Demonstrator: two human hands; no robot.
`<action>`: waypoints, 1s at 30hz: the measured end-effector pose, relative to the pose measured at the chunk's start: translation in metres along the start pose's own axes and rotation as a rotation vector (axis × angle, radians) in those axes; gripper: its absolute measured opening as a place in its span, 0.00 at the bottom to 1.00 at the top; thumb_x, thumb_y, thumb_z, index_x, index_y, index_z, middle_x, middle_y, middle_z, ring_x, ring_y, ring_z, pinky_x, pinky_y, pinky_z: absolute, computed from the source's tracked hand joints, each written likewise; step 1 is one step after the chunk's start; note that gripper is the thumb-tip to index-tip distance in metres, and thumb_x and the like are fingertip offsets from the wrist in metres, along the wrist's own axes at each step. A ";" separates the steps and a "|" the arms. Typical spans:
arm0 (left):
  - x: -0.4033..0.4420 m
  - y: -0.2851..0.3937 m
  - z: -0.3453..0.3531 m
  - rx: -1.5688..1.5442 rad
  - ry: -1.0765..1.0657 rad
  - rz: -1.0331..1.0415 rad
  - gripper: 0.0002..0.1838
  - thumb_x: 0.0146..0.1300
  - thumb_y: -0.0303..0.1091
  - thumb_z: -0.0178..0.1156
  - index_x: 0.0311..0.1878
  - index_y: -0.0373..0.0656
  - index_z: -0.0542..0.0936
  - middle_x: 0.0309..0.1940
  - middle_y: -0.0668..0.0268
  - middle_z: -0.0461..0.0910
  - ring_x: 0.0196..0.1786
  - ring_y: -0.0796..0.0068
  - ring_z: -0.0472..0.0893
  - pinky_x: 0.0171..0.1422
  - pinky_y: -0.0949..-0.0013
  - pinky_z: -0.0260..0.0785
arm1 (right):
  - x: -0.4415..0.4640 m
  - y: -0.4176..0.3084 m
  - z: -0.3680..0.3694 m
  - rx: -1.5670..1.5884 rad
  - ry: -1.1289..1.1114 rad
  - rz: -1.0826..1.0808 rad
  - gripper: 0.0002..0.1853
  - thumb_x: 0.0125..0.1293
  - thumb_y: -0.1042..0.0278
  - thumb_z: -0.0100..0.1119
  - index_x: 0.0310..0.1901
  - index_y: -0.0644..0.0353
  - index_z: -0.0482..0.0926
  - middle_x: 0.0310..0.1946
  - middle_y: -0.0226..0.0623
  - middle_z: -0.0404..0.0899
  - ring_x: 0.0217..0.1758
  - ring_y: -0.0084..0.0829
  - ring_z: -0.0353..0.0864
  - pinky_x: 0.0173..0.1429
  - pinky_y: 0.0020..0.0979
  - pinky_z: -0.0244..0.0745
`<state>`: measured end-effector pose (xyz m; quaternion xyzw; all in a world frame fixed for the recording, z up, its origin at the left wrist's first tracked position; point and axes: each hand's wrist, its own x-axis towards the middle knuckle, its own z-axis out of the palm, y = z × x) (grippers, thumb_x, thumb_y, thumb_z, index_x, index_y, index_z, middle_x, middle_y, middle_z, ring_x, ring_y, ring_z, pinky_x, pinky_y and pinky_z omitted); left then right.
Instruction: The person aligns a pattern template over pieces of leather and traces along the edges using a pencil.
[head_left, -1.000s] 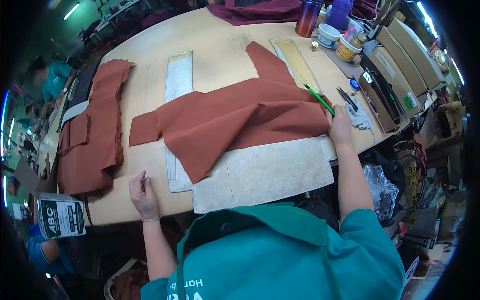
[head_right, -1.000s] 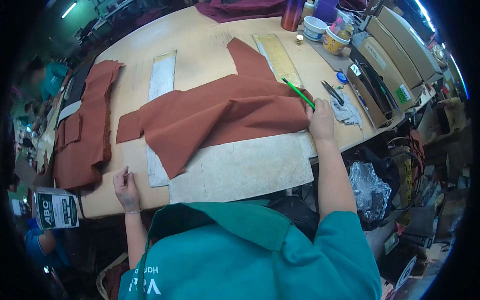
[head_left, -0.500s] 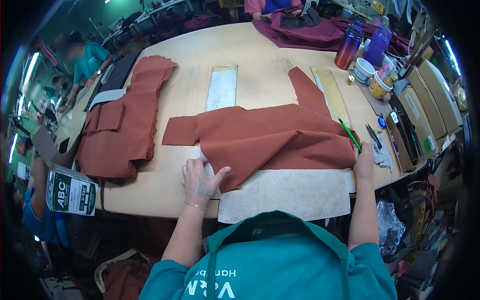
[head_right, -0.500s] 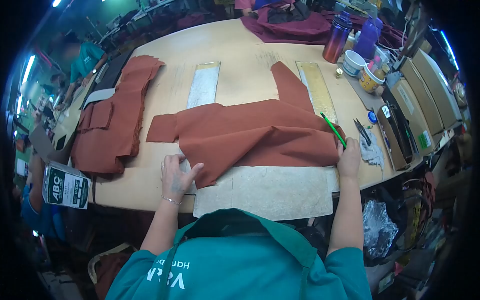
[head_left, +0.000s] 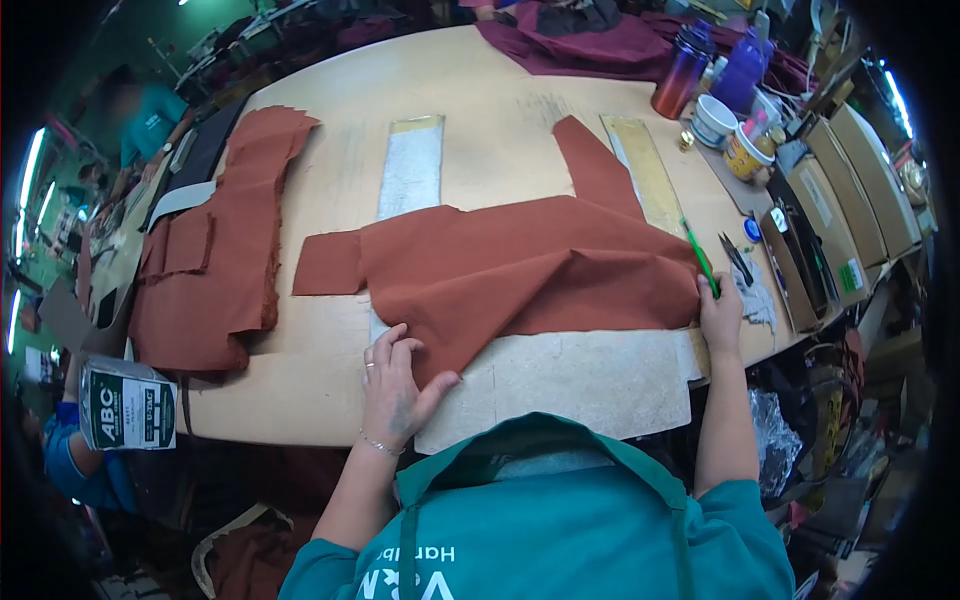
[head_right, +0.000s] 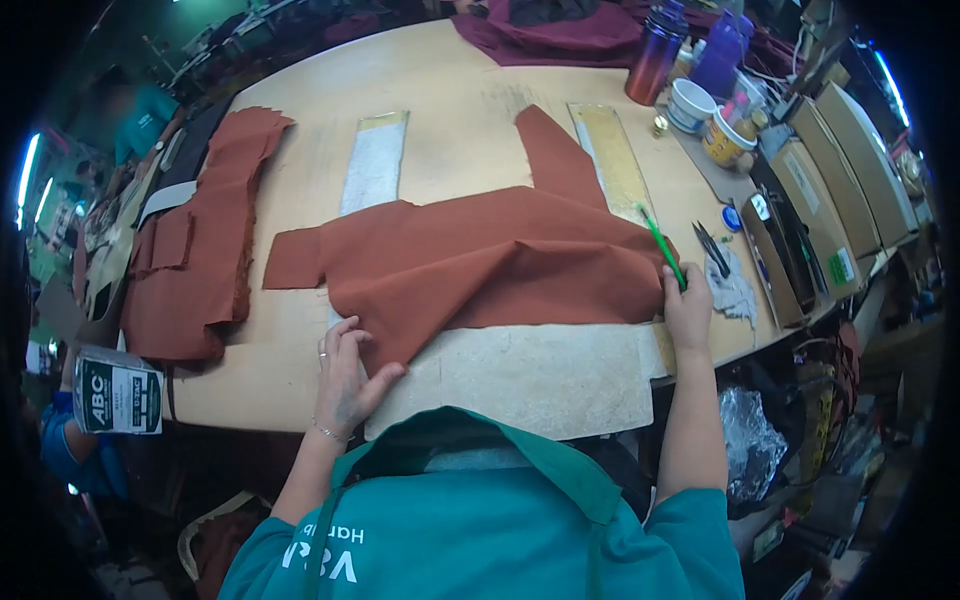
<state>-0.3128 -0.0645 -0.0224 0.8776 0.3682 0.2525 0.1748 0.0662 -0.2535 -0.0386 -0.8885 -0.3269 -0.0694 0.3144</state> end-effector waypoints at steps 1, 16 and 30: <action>-0.002 0.007 -0.005 0.050 -0.041 0.032 0.13 0.49 0.37 0.63 0.34 0.41 0.74 0.47 0.56 0.68 0.50 0.54 0.66 0.54 0.57 0.60 | 0.002 -0.010 -0.008 0.346 -0.100 0.297 0.06 0.61 0.70 0.54 0.32 0.64 0.72 0.26 0.35 0.76 0.27 0.23 0.75 0.29 0.25 0.68; -0.003 0.007 -0.004 0.123 -0.080 0.014 0.19 0.43 0.41 0.67 0.38 0.45 0.76 0.47 0.58 0.68 0.49 0.55 0.66 0.53 0.59 0.62 | -0.010 0.007 -0.017 0.729 -0.334 0.401 0.09 0.59 0.74 0.56 0.40 0.65 0.72 0.23 0.30 0.76 0.22 0.17 0.70 0.27 0.18 0.63; -0.013 0.004 -0.122 0.090 0.461 0.245 0.10 0.42 0.18 0.60 0.31 0.40 0.75 0.37 0.58 0.73 0.42 0.61 0.74 0.46 0.64 0.69 | -0.066 -0.059 -0.160 1.100 -0.036 0.309 0.22 0.47 0.80 0.57 0.47 0.69 0.68 0.29 0.33 0.74 0.29 0.21 0.75 0.37 0.20 0.70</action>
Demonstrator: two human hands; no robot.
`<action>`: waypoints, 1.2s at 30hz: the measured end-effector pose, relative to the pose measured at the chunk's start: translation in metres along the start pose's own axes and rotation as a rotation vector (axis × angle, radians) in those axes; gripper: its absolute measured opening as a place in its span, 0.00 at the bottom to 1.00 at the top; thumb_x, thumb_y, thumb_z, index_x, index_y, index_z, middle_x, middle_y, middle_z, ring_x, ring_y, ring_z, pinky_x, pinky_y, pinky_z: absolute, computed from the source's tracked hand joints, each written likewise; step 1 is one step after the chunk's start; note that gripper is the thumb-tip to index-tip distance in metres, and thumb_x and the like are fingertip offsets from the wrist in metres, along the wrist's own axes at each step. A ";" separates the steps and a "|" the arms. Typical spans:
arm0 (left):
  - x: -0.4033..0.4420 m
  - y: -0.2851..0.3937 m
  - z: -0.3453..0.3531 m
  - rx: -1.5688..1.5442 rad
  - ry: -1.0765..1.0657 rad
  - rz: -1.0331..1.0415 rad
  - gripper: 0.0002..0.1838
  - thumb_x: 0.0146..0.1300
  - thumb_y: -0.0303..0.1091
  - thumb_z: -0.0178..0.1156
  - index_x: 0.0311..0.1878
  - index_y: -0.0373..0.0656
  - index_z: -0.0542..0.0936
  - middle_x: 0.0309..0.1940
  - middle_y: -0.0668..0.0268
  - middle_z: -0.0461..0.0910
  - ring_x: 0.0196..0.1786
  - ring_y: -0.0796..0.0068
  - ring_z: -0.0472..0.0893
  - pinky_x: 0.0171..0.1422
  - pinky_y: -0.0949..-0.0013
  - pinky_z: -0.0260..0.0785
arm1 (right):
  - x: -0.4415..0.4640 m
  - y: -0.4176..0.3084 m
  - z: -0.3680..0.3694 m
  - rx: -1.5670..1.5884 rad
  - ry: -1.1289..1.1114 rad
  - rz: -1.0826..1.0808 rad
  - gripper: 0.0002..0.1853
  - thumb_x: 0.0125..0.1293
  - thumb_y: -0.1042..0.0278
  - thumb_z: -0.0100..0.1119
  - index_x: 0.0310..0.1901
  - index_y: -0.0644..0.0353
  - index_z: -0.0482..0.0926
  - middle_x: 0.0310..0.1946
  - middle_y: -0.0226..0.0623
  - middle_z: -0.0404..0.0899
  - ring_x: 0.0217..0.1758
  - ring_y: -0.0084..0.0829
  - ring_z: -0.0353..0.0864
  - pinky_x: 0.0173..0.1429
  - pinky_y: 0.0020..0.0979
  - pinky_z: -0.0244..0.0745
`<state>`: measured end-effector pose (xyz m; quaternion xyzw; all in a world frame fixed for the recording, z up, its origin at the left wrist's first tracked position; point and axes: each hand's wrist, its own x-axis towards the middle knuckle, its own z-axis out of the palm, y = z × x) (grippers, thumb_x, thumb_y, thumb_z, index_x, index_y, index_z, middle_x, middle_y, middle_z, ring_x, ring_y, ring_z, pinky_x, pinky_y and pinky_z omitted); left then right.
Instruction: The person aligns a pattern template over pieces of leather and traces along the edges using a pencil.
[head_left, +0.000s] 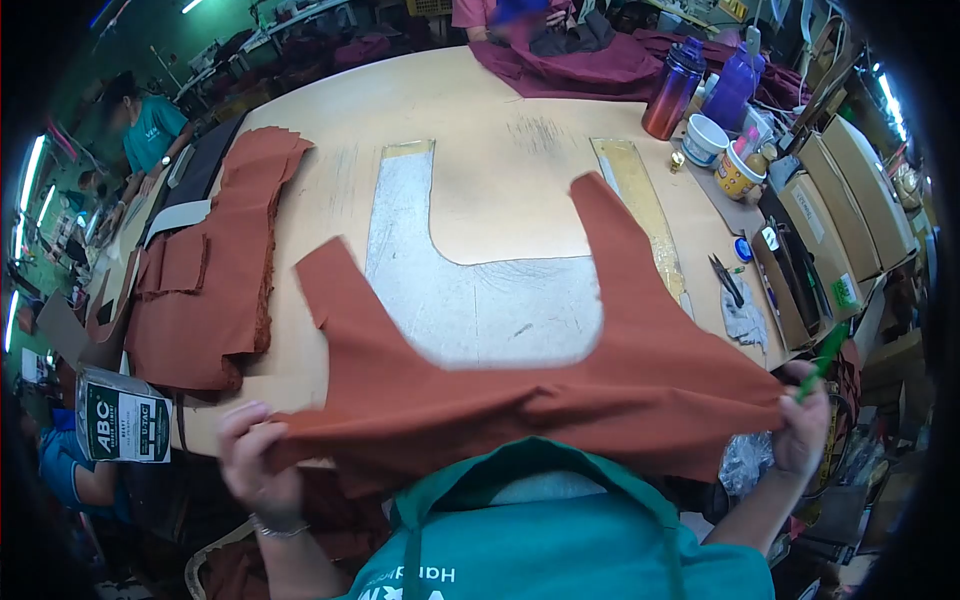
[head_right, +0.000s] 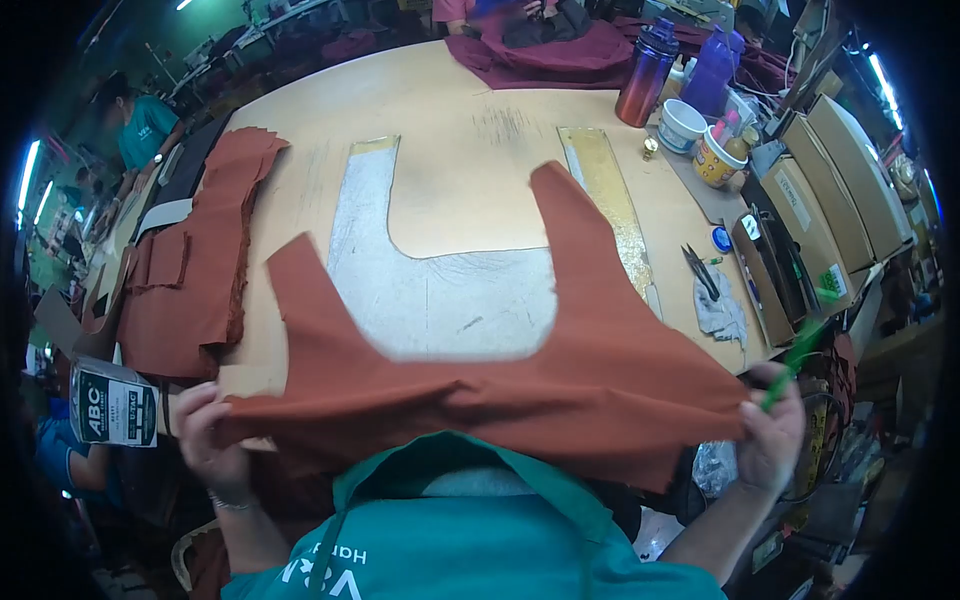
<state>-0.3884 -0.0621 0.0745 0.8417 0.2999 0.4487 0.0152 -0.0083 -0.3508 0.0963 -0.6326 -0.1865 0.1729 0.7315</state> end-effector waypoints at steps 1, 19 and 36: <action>0.002 -0.002 -0.007 0.009 0.078 -0.031 0.09 0.44 0.21 0.60 0.31 0.39 0.74 0.36 0.58 0.73 0.43 0.61 0.74 0.47 0.64 0.68 | 0.001 -0.011 -0.005 0.041 -0.053 -0.038 0.23 0.47 0.80 0.56 0.49 0.69 0.66 0.33 0.36 0.74 0.33 0.24 0.76 0.40 0.22 0.72; 0.280 -0.153 0.020 -0.290 0.555 -0.227 0.11 0.56 0.25 0.50 0.36 0.43 0.82 0.35 0.69 0.80 0.32 0.83 0.75 0.40 0.78 0.67 | 0.187 -0.092 0.173 0.174 -0.259 -0.233 0.09 0.57 0.76 0.56 0.39 0.63 0.73 0.24 0.27 0.75 0.20 0.18 0.73 0.23 0.17 0.67; 0.022 -0.091 0.163 -1.185 -0.149 -1.288 0.23 0.53 0.46 0.64 0.48 0.46 0.70 0.33 0.69 0.76 0.27 0.80 0.76 0.25 0.79 0.67 | 0.142 0.131 0.114 -0.209 -0.172 0.217 0.09 0.57 0.69 0.59 0.36 0.61 0.72 0.24 0.29 0.73 0.20 0.17 0.69 0.23 0.19 0.64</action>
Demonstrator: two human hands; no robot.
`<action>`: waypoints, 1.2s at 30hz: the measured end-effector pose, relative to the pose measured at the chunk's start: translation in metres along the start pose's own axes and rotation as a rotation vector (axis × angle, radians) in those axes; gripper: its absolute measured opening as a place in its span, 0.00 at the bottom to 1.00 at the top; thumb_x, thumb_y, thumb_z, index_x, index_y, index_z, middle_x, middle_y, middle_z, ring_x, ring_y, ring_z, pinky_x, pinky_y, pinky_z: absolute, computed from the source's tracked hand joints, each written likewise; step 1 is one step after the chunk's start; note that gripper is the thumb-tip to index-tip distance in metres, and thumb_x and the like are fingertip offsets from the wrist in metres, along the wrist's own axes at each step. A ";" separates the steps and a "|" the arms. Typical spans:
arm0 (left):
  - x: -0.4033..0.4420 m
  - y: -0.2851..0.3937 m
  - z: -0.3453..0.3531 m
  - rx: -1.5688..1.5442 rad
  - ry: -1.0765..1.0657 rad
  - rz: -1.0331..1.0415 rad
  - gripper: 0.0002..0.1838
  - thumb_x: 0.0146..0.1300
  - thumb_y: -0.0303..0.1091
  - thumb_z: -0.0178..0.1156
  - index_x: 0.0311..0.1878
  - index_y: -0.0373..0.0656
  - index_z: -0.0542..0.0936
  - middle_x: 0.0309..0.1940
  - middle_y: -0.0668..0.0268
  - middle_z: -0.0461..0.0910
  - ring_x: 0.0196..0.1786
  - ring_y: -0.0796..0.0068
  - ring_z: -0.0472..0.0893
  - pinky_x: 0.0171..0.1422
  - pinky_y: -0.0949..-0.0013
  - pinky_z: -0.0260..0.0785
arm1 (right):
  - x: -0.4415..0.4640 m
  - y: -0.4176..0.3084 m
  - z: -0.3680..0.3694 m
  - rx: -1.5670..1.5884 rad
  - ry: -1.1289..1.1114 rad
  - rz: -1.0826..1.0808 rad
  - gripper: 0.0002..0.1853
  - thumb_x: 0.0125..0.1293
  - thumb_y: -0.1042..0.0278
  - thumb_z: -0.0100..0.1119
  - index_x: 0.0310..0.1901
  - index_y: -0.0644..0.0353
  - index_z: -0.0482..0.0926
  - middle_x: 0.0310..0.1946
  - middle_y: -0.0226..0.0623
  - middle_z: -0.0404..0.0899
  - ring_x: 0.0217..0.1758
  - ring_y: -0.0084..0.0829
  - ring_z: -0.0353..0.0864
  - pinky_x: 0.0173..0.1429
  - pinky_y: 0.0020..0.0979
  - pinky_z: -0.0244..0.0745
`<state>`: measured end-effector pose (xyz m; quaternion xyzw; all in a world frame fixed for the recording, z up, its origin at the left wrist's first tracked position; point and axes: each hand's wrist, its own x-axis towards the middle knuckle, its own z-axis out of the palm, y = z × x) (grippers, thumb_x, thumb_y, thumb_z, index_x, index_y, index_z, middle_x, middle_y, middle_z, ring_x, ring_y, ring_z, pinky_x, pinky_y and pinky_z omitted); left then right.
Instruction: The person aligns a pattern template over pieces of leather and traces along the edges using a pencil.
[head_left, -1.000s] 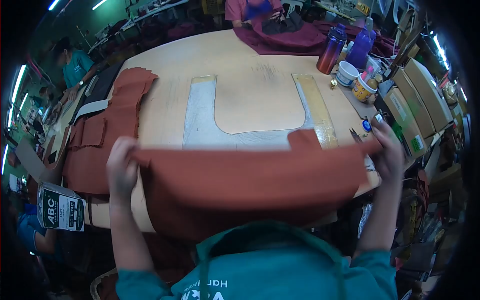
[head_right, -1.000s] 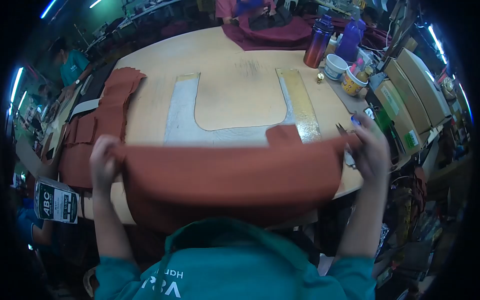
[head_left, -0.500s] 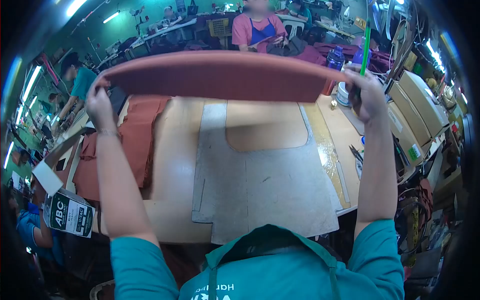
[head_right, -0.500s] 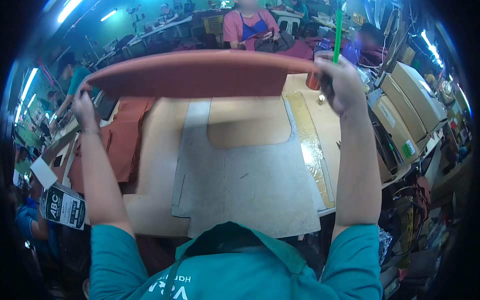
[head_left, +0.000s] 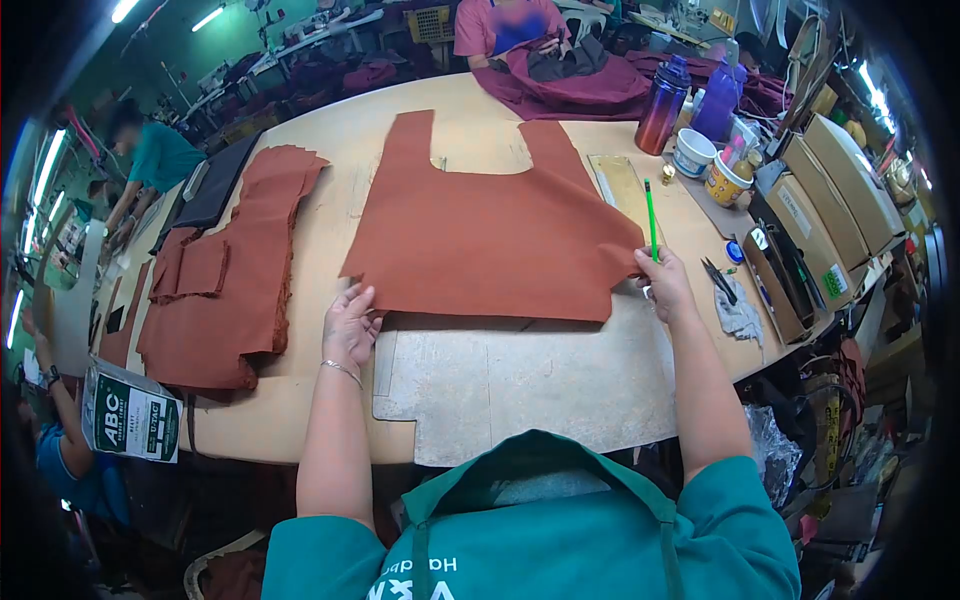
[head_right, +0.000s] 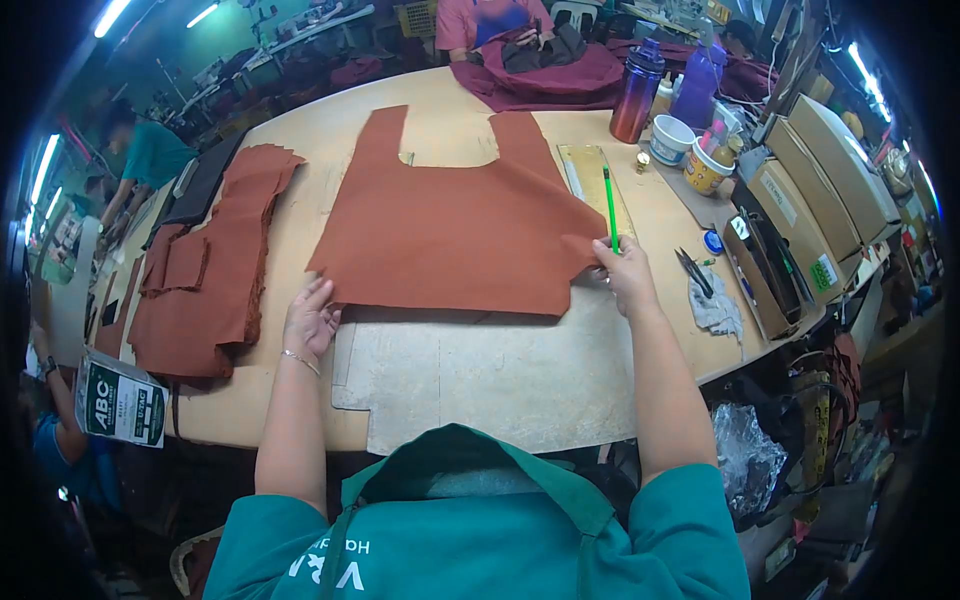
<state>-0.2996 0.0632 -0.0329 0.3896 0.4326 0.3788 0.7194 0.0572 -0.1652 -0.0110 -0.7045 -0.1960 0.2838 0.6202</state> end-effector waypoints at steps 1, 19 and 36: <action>0.008 -0.004 -0.002 0.058 0.007 -0.021 0.23 0.53 0.45 0.64 0.48 0.46 0.70 0.30 0.69 0.76 0.25 0.80 0.75 0.24 0.79 0.67 | -0.005 -0.002 0.008 -0.027 0.017 0.031 0.13 0.56 0.64 0.62 0.38 0.61 0.72 0.27 0.31 0.74 0.21 0.17 0.68 0.23 0.19 0.64; -0.100 -0.014 -0.059 0.976 0.106 0.260 0.16 0.48 0.32 0.66 0.34 0.34 0.71 0.15 0.65 0.72 0.21 0.79 0.71 0.28 0.74 0.65 | -0.061 0.014 -0.014 -0.513 -0.332 -0.052 0.25 0.47 0.73 0.67 0.48 0.66 0.69 0.43 0.40 0.75 0.48 0.29 0.73 0.51 0.30 0.69; -0.090 -0.039 0.033 1.771 -0.071 0.458 0.33 0.56 0.57 0.53 0.64 0.55 0.62 0.68 0.63 0.49 0.71 0.56 0.44 0.60 0.29 0.43 | -0.019 0.034 0.070 -1.240 -0.108 -0.880 0.14 0.59 0.72 0.39 0.41 0.61 0.75 0.47 0.42 0.74 0.52 0.41 0.72 0.53 0.39 0.69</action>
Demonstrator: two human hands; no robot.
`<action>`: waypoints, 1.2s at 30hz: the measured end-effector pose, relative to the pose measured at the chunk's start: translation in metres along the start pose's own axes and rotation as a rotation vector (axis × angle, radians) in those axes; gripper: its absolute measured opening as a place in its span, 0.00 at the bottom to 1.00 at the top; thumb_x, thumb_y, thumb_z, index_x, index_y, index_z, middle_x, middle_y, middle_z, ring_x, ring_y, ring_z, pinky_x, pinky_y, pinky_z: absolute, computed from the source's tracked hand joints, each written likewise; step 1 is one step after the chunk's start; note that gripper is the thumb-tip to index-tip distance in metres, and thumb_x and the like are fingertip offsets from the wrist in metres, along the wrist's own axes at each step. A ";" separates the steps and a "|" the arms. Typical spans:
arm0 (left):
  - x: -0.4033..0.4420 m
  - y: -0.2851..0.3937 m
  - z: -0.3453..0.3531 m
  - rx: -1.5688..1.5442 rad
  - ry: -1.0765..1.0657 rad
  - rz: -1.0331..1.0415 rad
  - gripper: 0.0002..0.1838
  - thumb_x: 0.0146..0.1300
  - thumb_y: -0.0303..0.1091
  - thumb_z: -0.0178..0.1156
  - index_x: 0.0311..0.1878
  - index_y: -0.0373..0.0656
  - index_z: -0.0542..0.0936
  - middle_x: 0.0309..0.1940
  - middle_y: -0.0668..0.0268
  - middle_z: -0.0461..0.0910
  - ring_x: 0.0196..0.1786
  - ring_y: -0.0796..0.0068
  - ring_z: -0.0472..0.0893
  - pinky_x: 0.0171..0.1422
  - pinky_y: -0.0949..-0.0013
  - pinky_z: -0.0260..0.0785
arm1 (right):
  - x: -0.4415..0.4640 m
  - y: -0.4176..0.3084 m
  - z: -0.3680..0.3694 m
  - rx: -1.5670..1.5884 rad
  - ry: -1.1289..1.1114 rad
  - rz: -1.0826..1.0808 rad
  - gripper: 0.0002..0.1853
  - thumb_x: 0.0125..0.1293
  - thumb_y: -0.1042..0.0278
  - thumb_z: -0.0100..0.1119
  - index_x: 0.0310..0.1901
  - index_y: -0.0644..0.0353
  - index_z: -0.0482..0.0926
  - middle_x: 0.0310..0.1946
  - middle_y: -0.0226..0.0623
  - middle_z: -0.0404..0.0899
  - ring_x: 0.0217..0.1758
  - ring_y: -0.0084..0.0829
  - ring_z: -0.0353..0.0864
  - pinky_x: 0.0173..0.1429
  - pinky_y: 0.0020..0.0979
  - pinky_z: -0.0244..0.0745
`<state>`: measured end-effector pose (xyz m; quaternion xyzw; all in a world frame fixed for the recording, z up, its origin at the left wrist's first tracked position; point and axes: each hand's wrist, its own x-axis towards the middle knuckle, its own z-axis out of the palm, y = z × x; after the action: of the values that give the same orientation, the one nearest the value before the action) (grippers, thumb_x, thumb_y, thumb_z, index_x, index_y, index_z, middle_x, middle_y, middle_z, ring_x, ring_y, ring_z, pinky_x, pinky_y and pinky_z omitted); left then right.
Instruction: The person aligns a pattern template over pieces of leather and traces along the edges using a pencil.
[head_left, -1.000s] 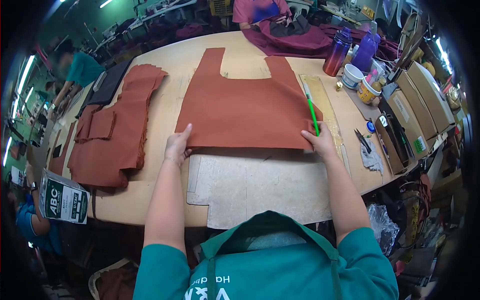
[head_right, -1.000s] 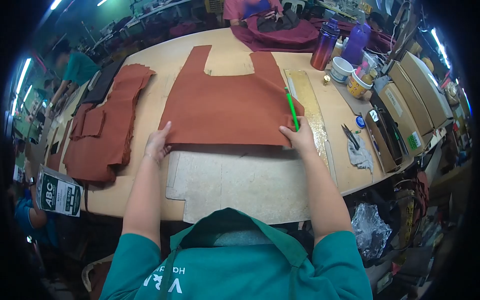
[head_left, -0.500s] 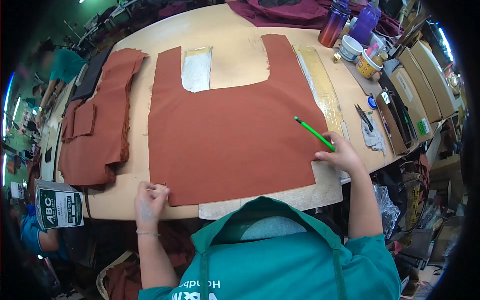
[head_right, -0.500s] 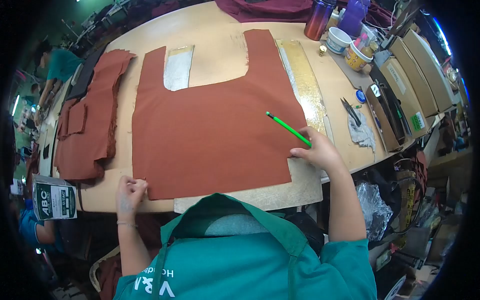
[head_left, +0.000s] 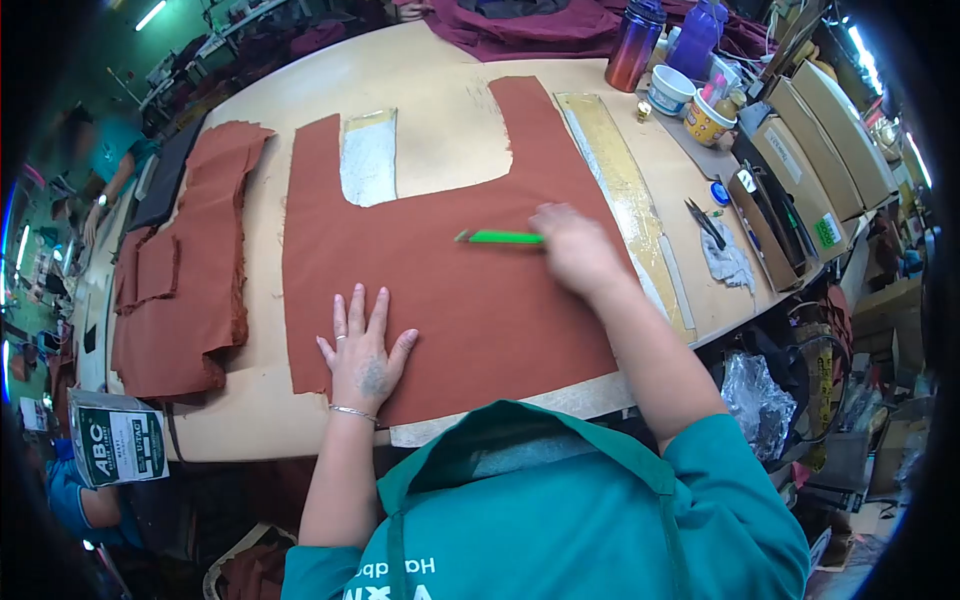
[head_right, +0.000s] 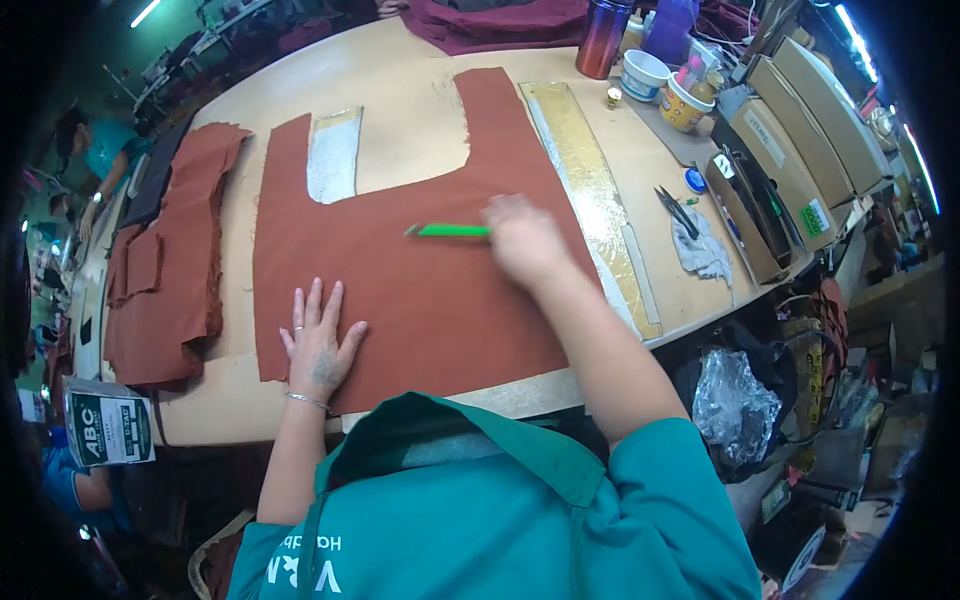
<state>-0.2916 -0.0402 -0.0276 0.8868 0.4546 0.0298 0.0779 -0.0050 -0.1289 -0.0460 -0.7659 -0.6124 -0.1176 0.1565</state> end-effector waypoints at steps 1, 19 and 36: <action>-0.001 -0.002 0.000 0.000 0.003 0.008 0.33 0.56 0.57 0.53 0.64 0.55 0.62 0.68 0.64 0.49 0.71 0.56 0.44 0.60 0.29 0.43 | -0.007 0.020 -0.013 -0.038 -0.110 0.238 0.12 0.58 0.73 0.40 0.37 0.61 0.75 0.42 0.44 0.75 0.48 0.42 0.74 0.50 0.40 0.70; 0.007 -0.041 -0.005 0.030 -0.039 0.006 0.42 0.50 0.64 0.54 0.67 0.60 0.55 0.70 0.66 0.43 0.71 0.59 0.42 0.64 0.33 0.37 | -0.070 0.115 -0.105 1.284 -0.188 0.794 0.23 0.58 0.68 0.56 0.54 0.67 0.67 0.44 0.35 0.76 0.41 0.24 0.76 0.47 0.24 0.70; 0.006 -0.034 -0.009 0.049 -0.048 0.017 0.53 0.36 0.73 0.56 0.67 0.59 0.55 0.69 0.62 0.44 0.72 0.59 0.41 0.64 0.34 0.37 | -0.089 0.133 -0.246 0.957 0.589 0.574 0.22 0.59 0.77 0.54 0.56 0.68 0.65 0.47 0.40 0.73 0.46 0.28 0.75 0.51 0.26 0.70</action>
<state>-0.3165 -0.0149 -0.0243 0.8927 0.4457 -0.0019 0.0668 0.1076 -0.3298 0.1354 -0.6804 -0.2983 0.0101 0.6693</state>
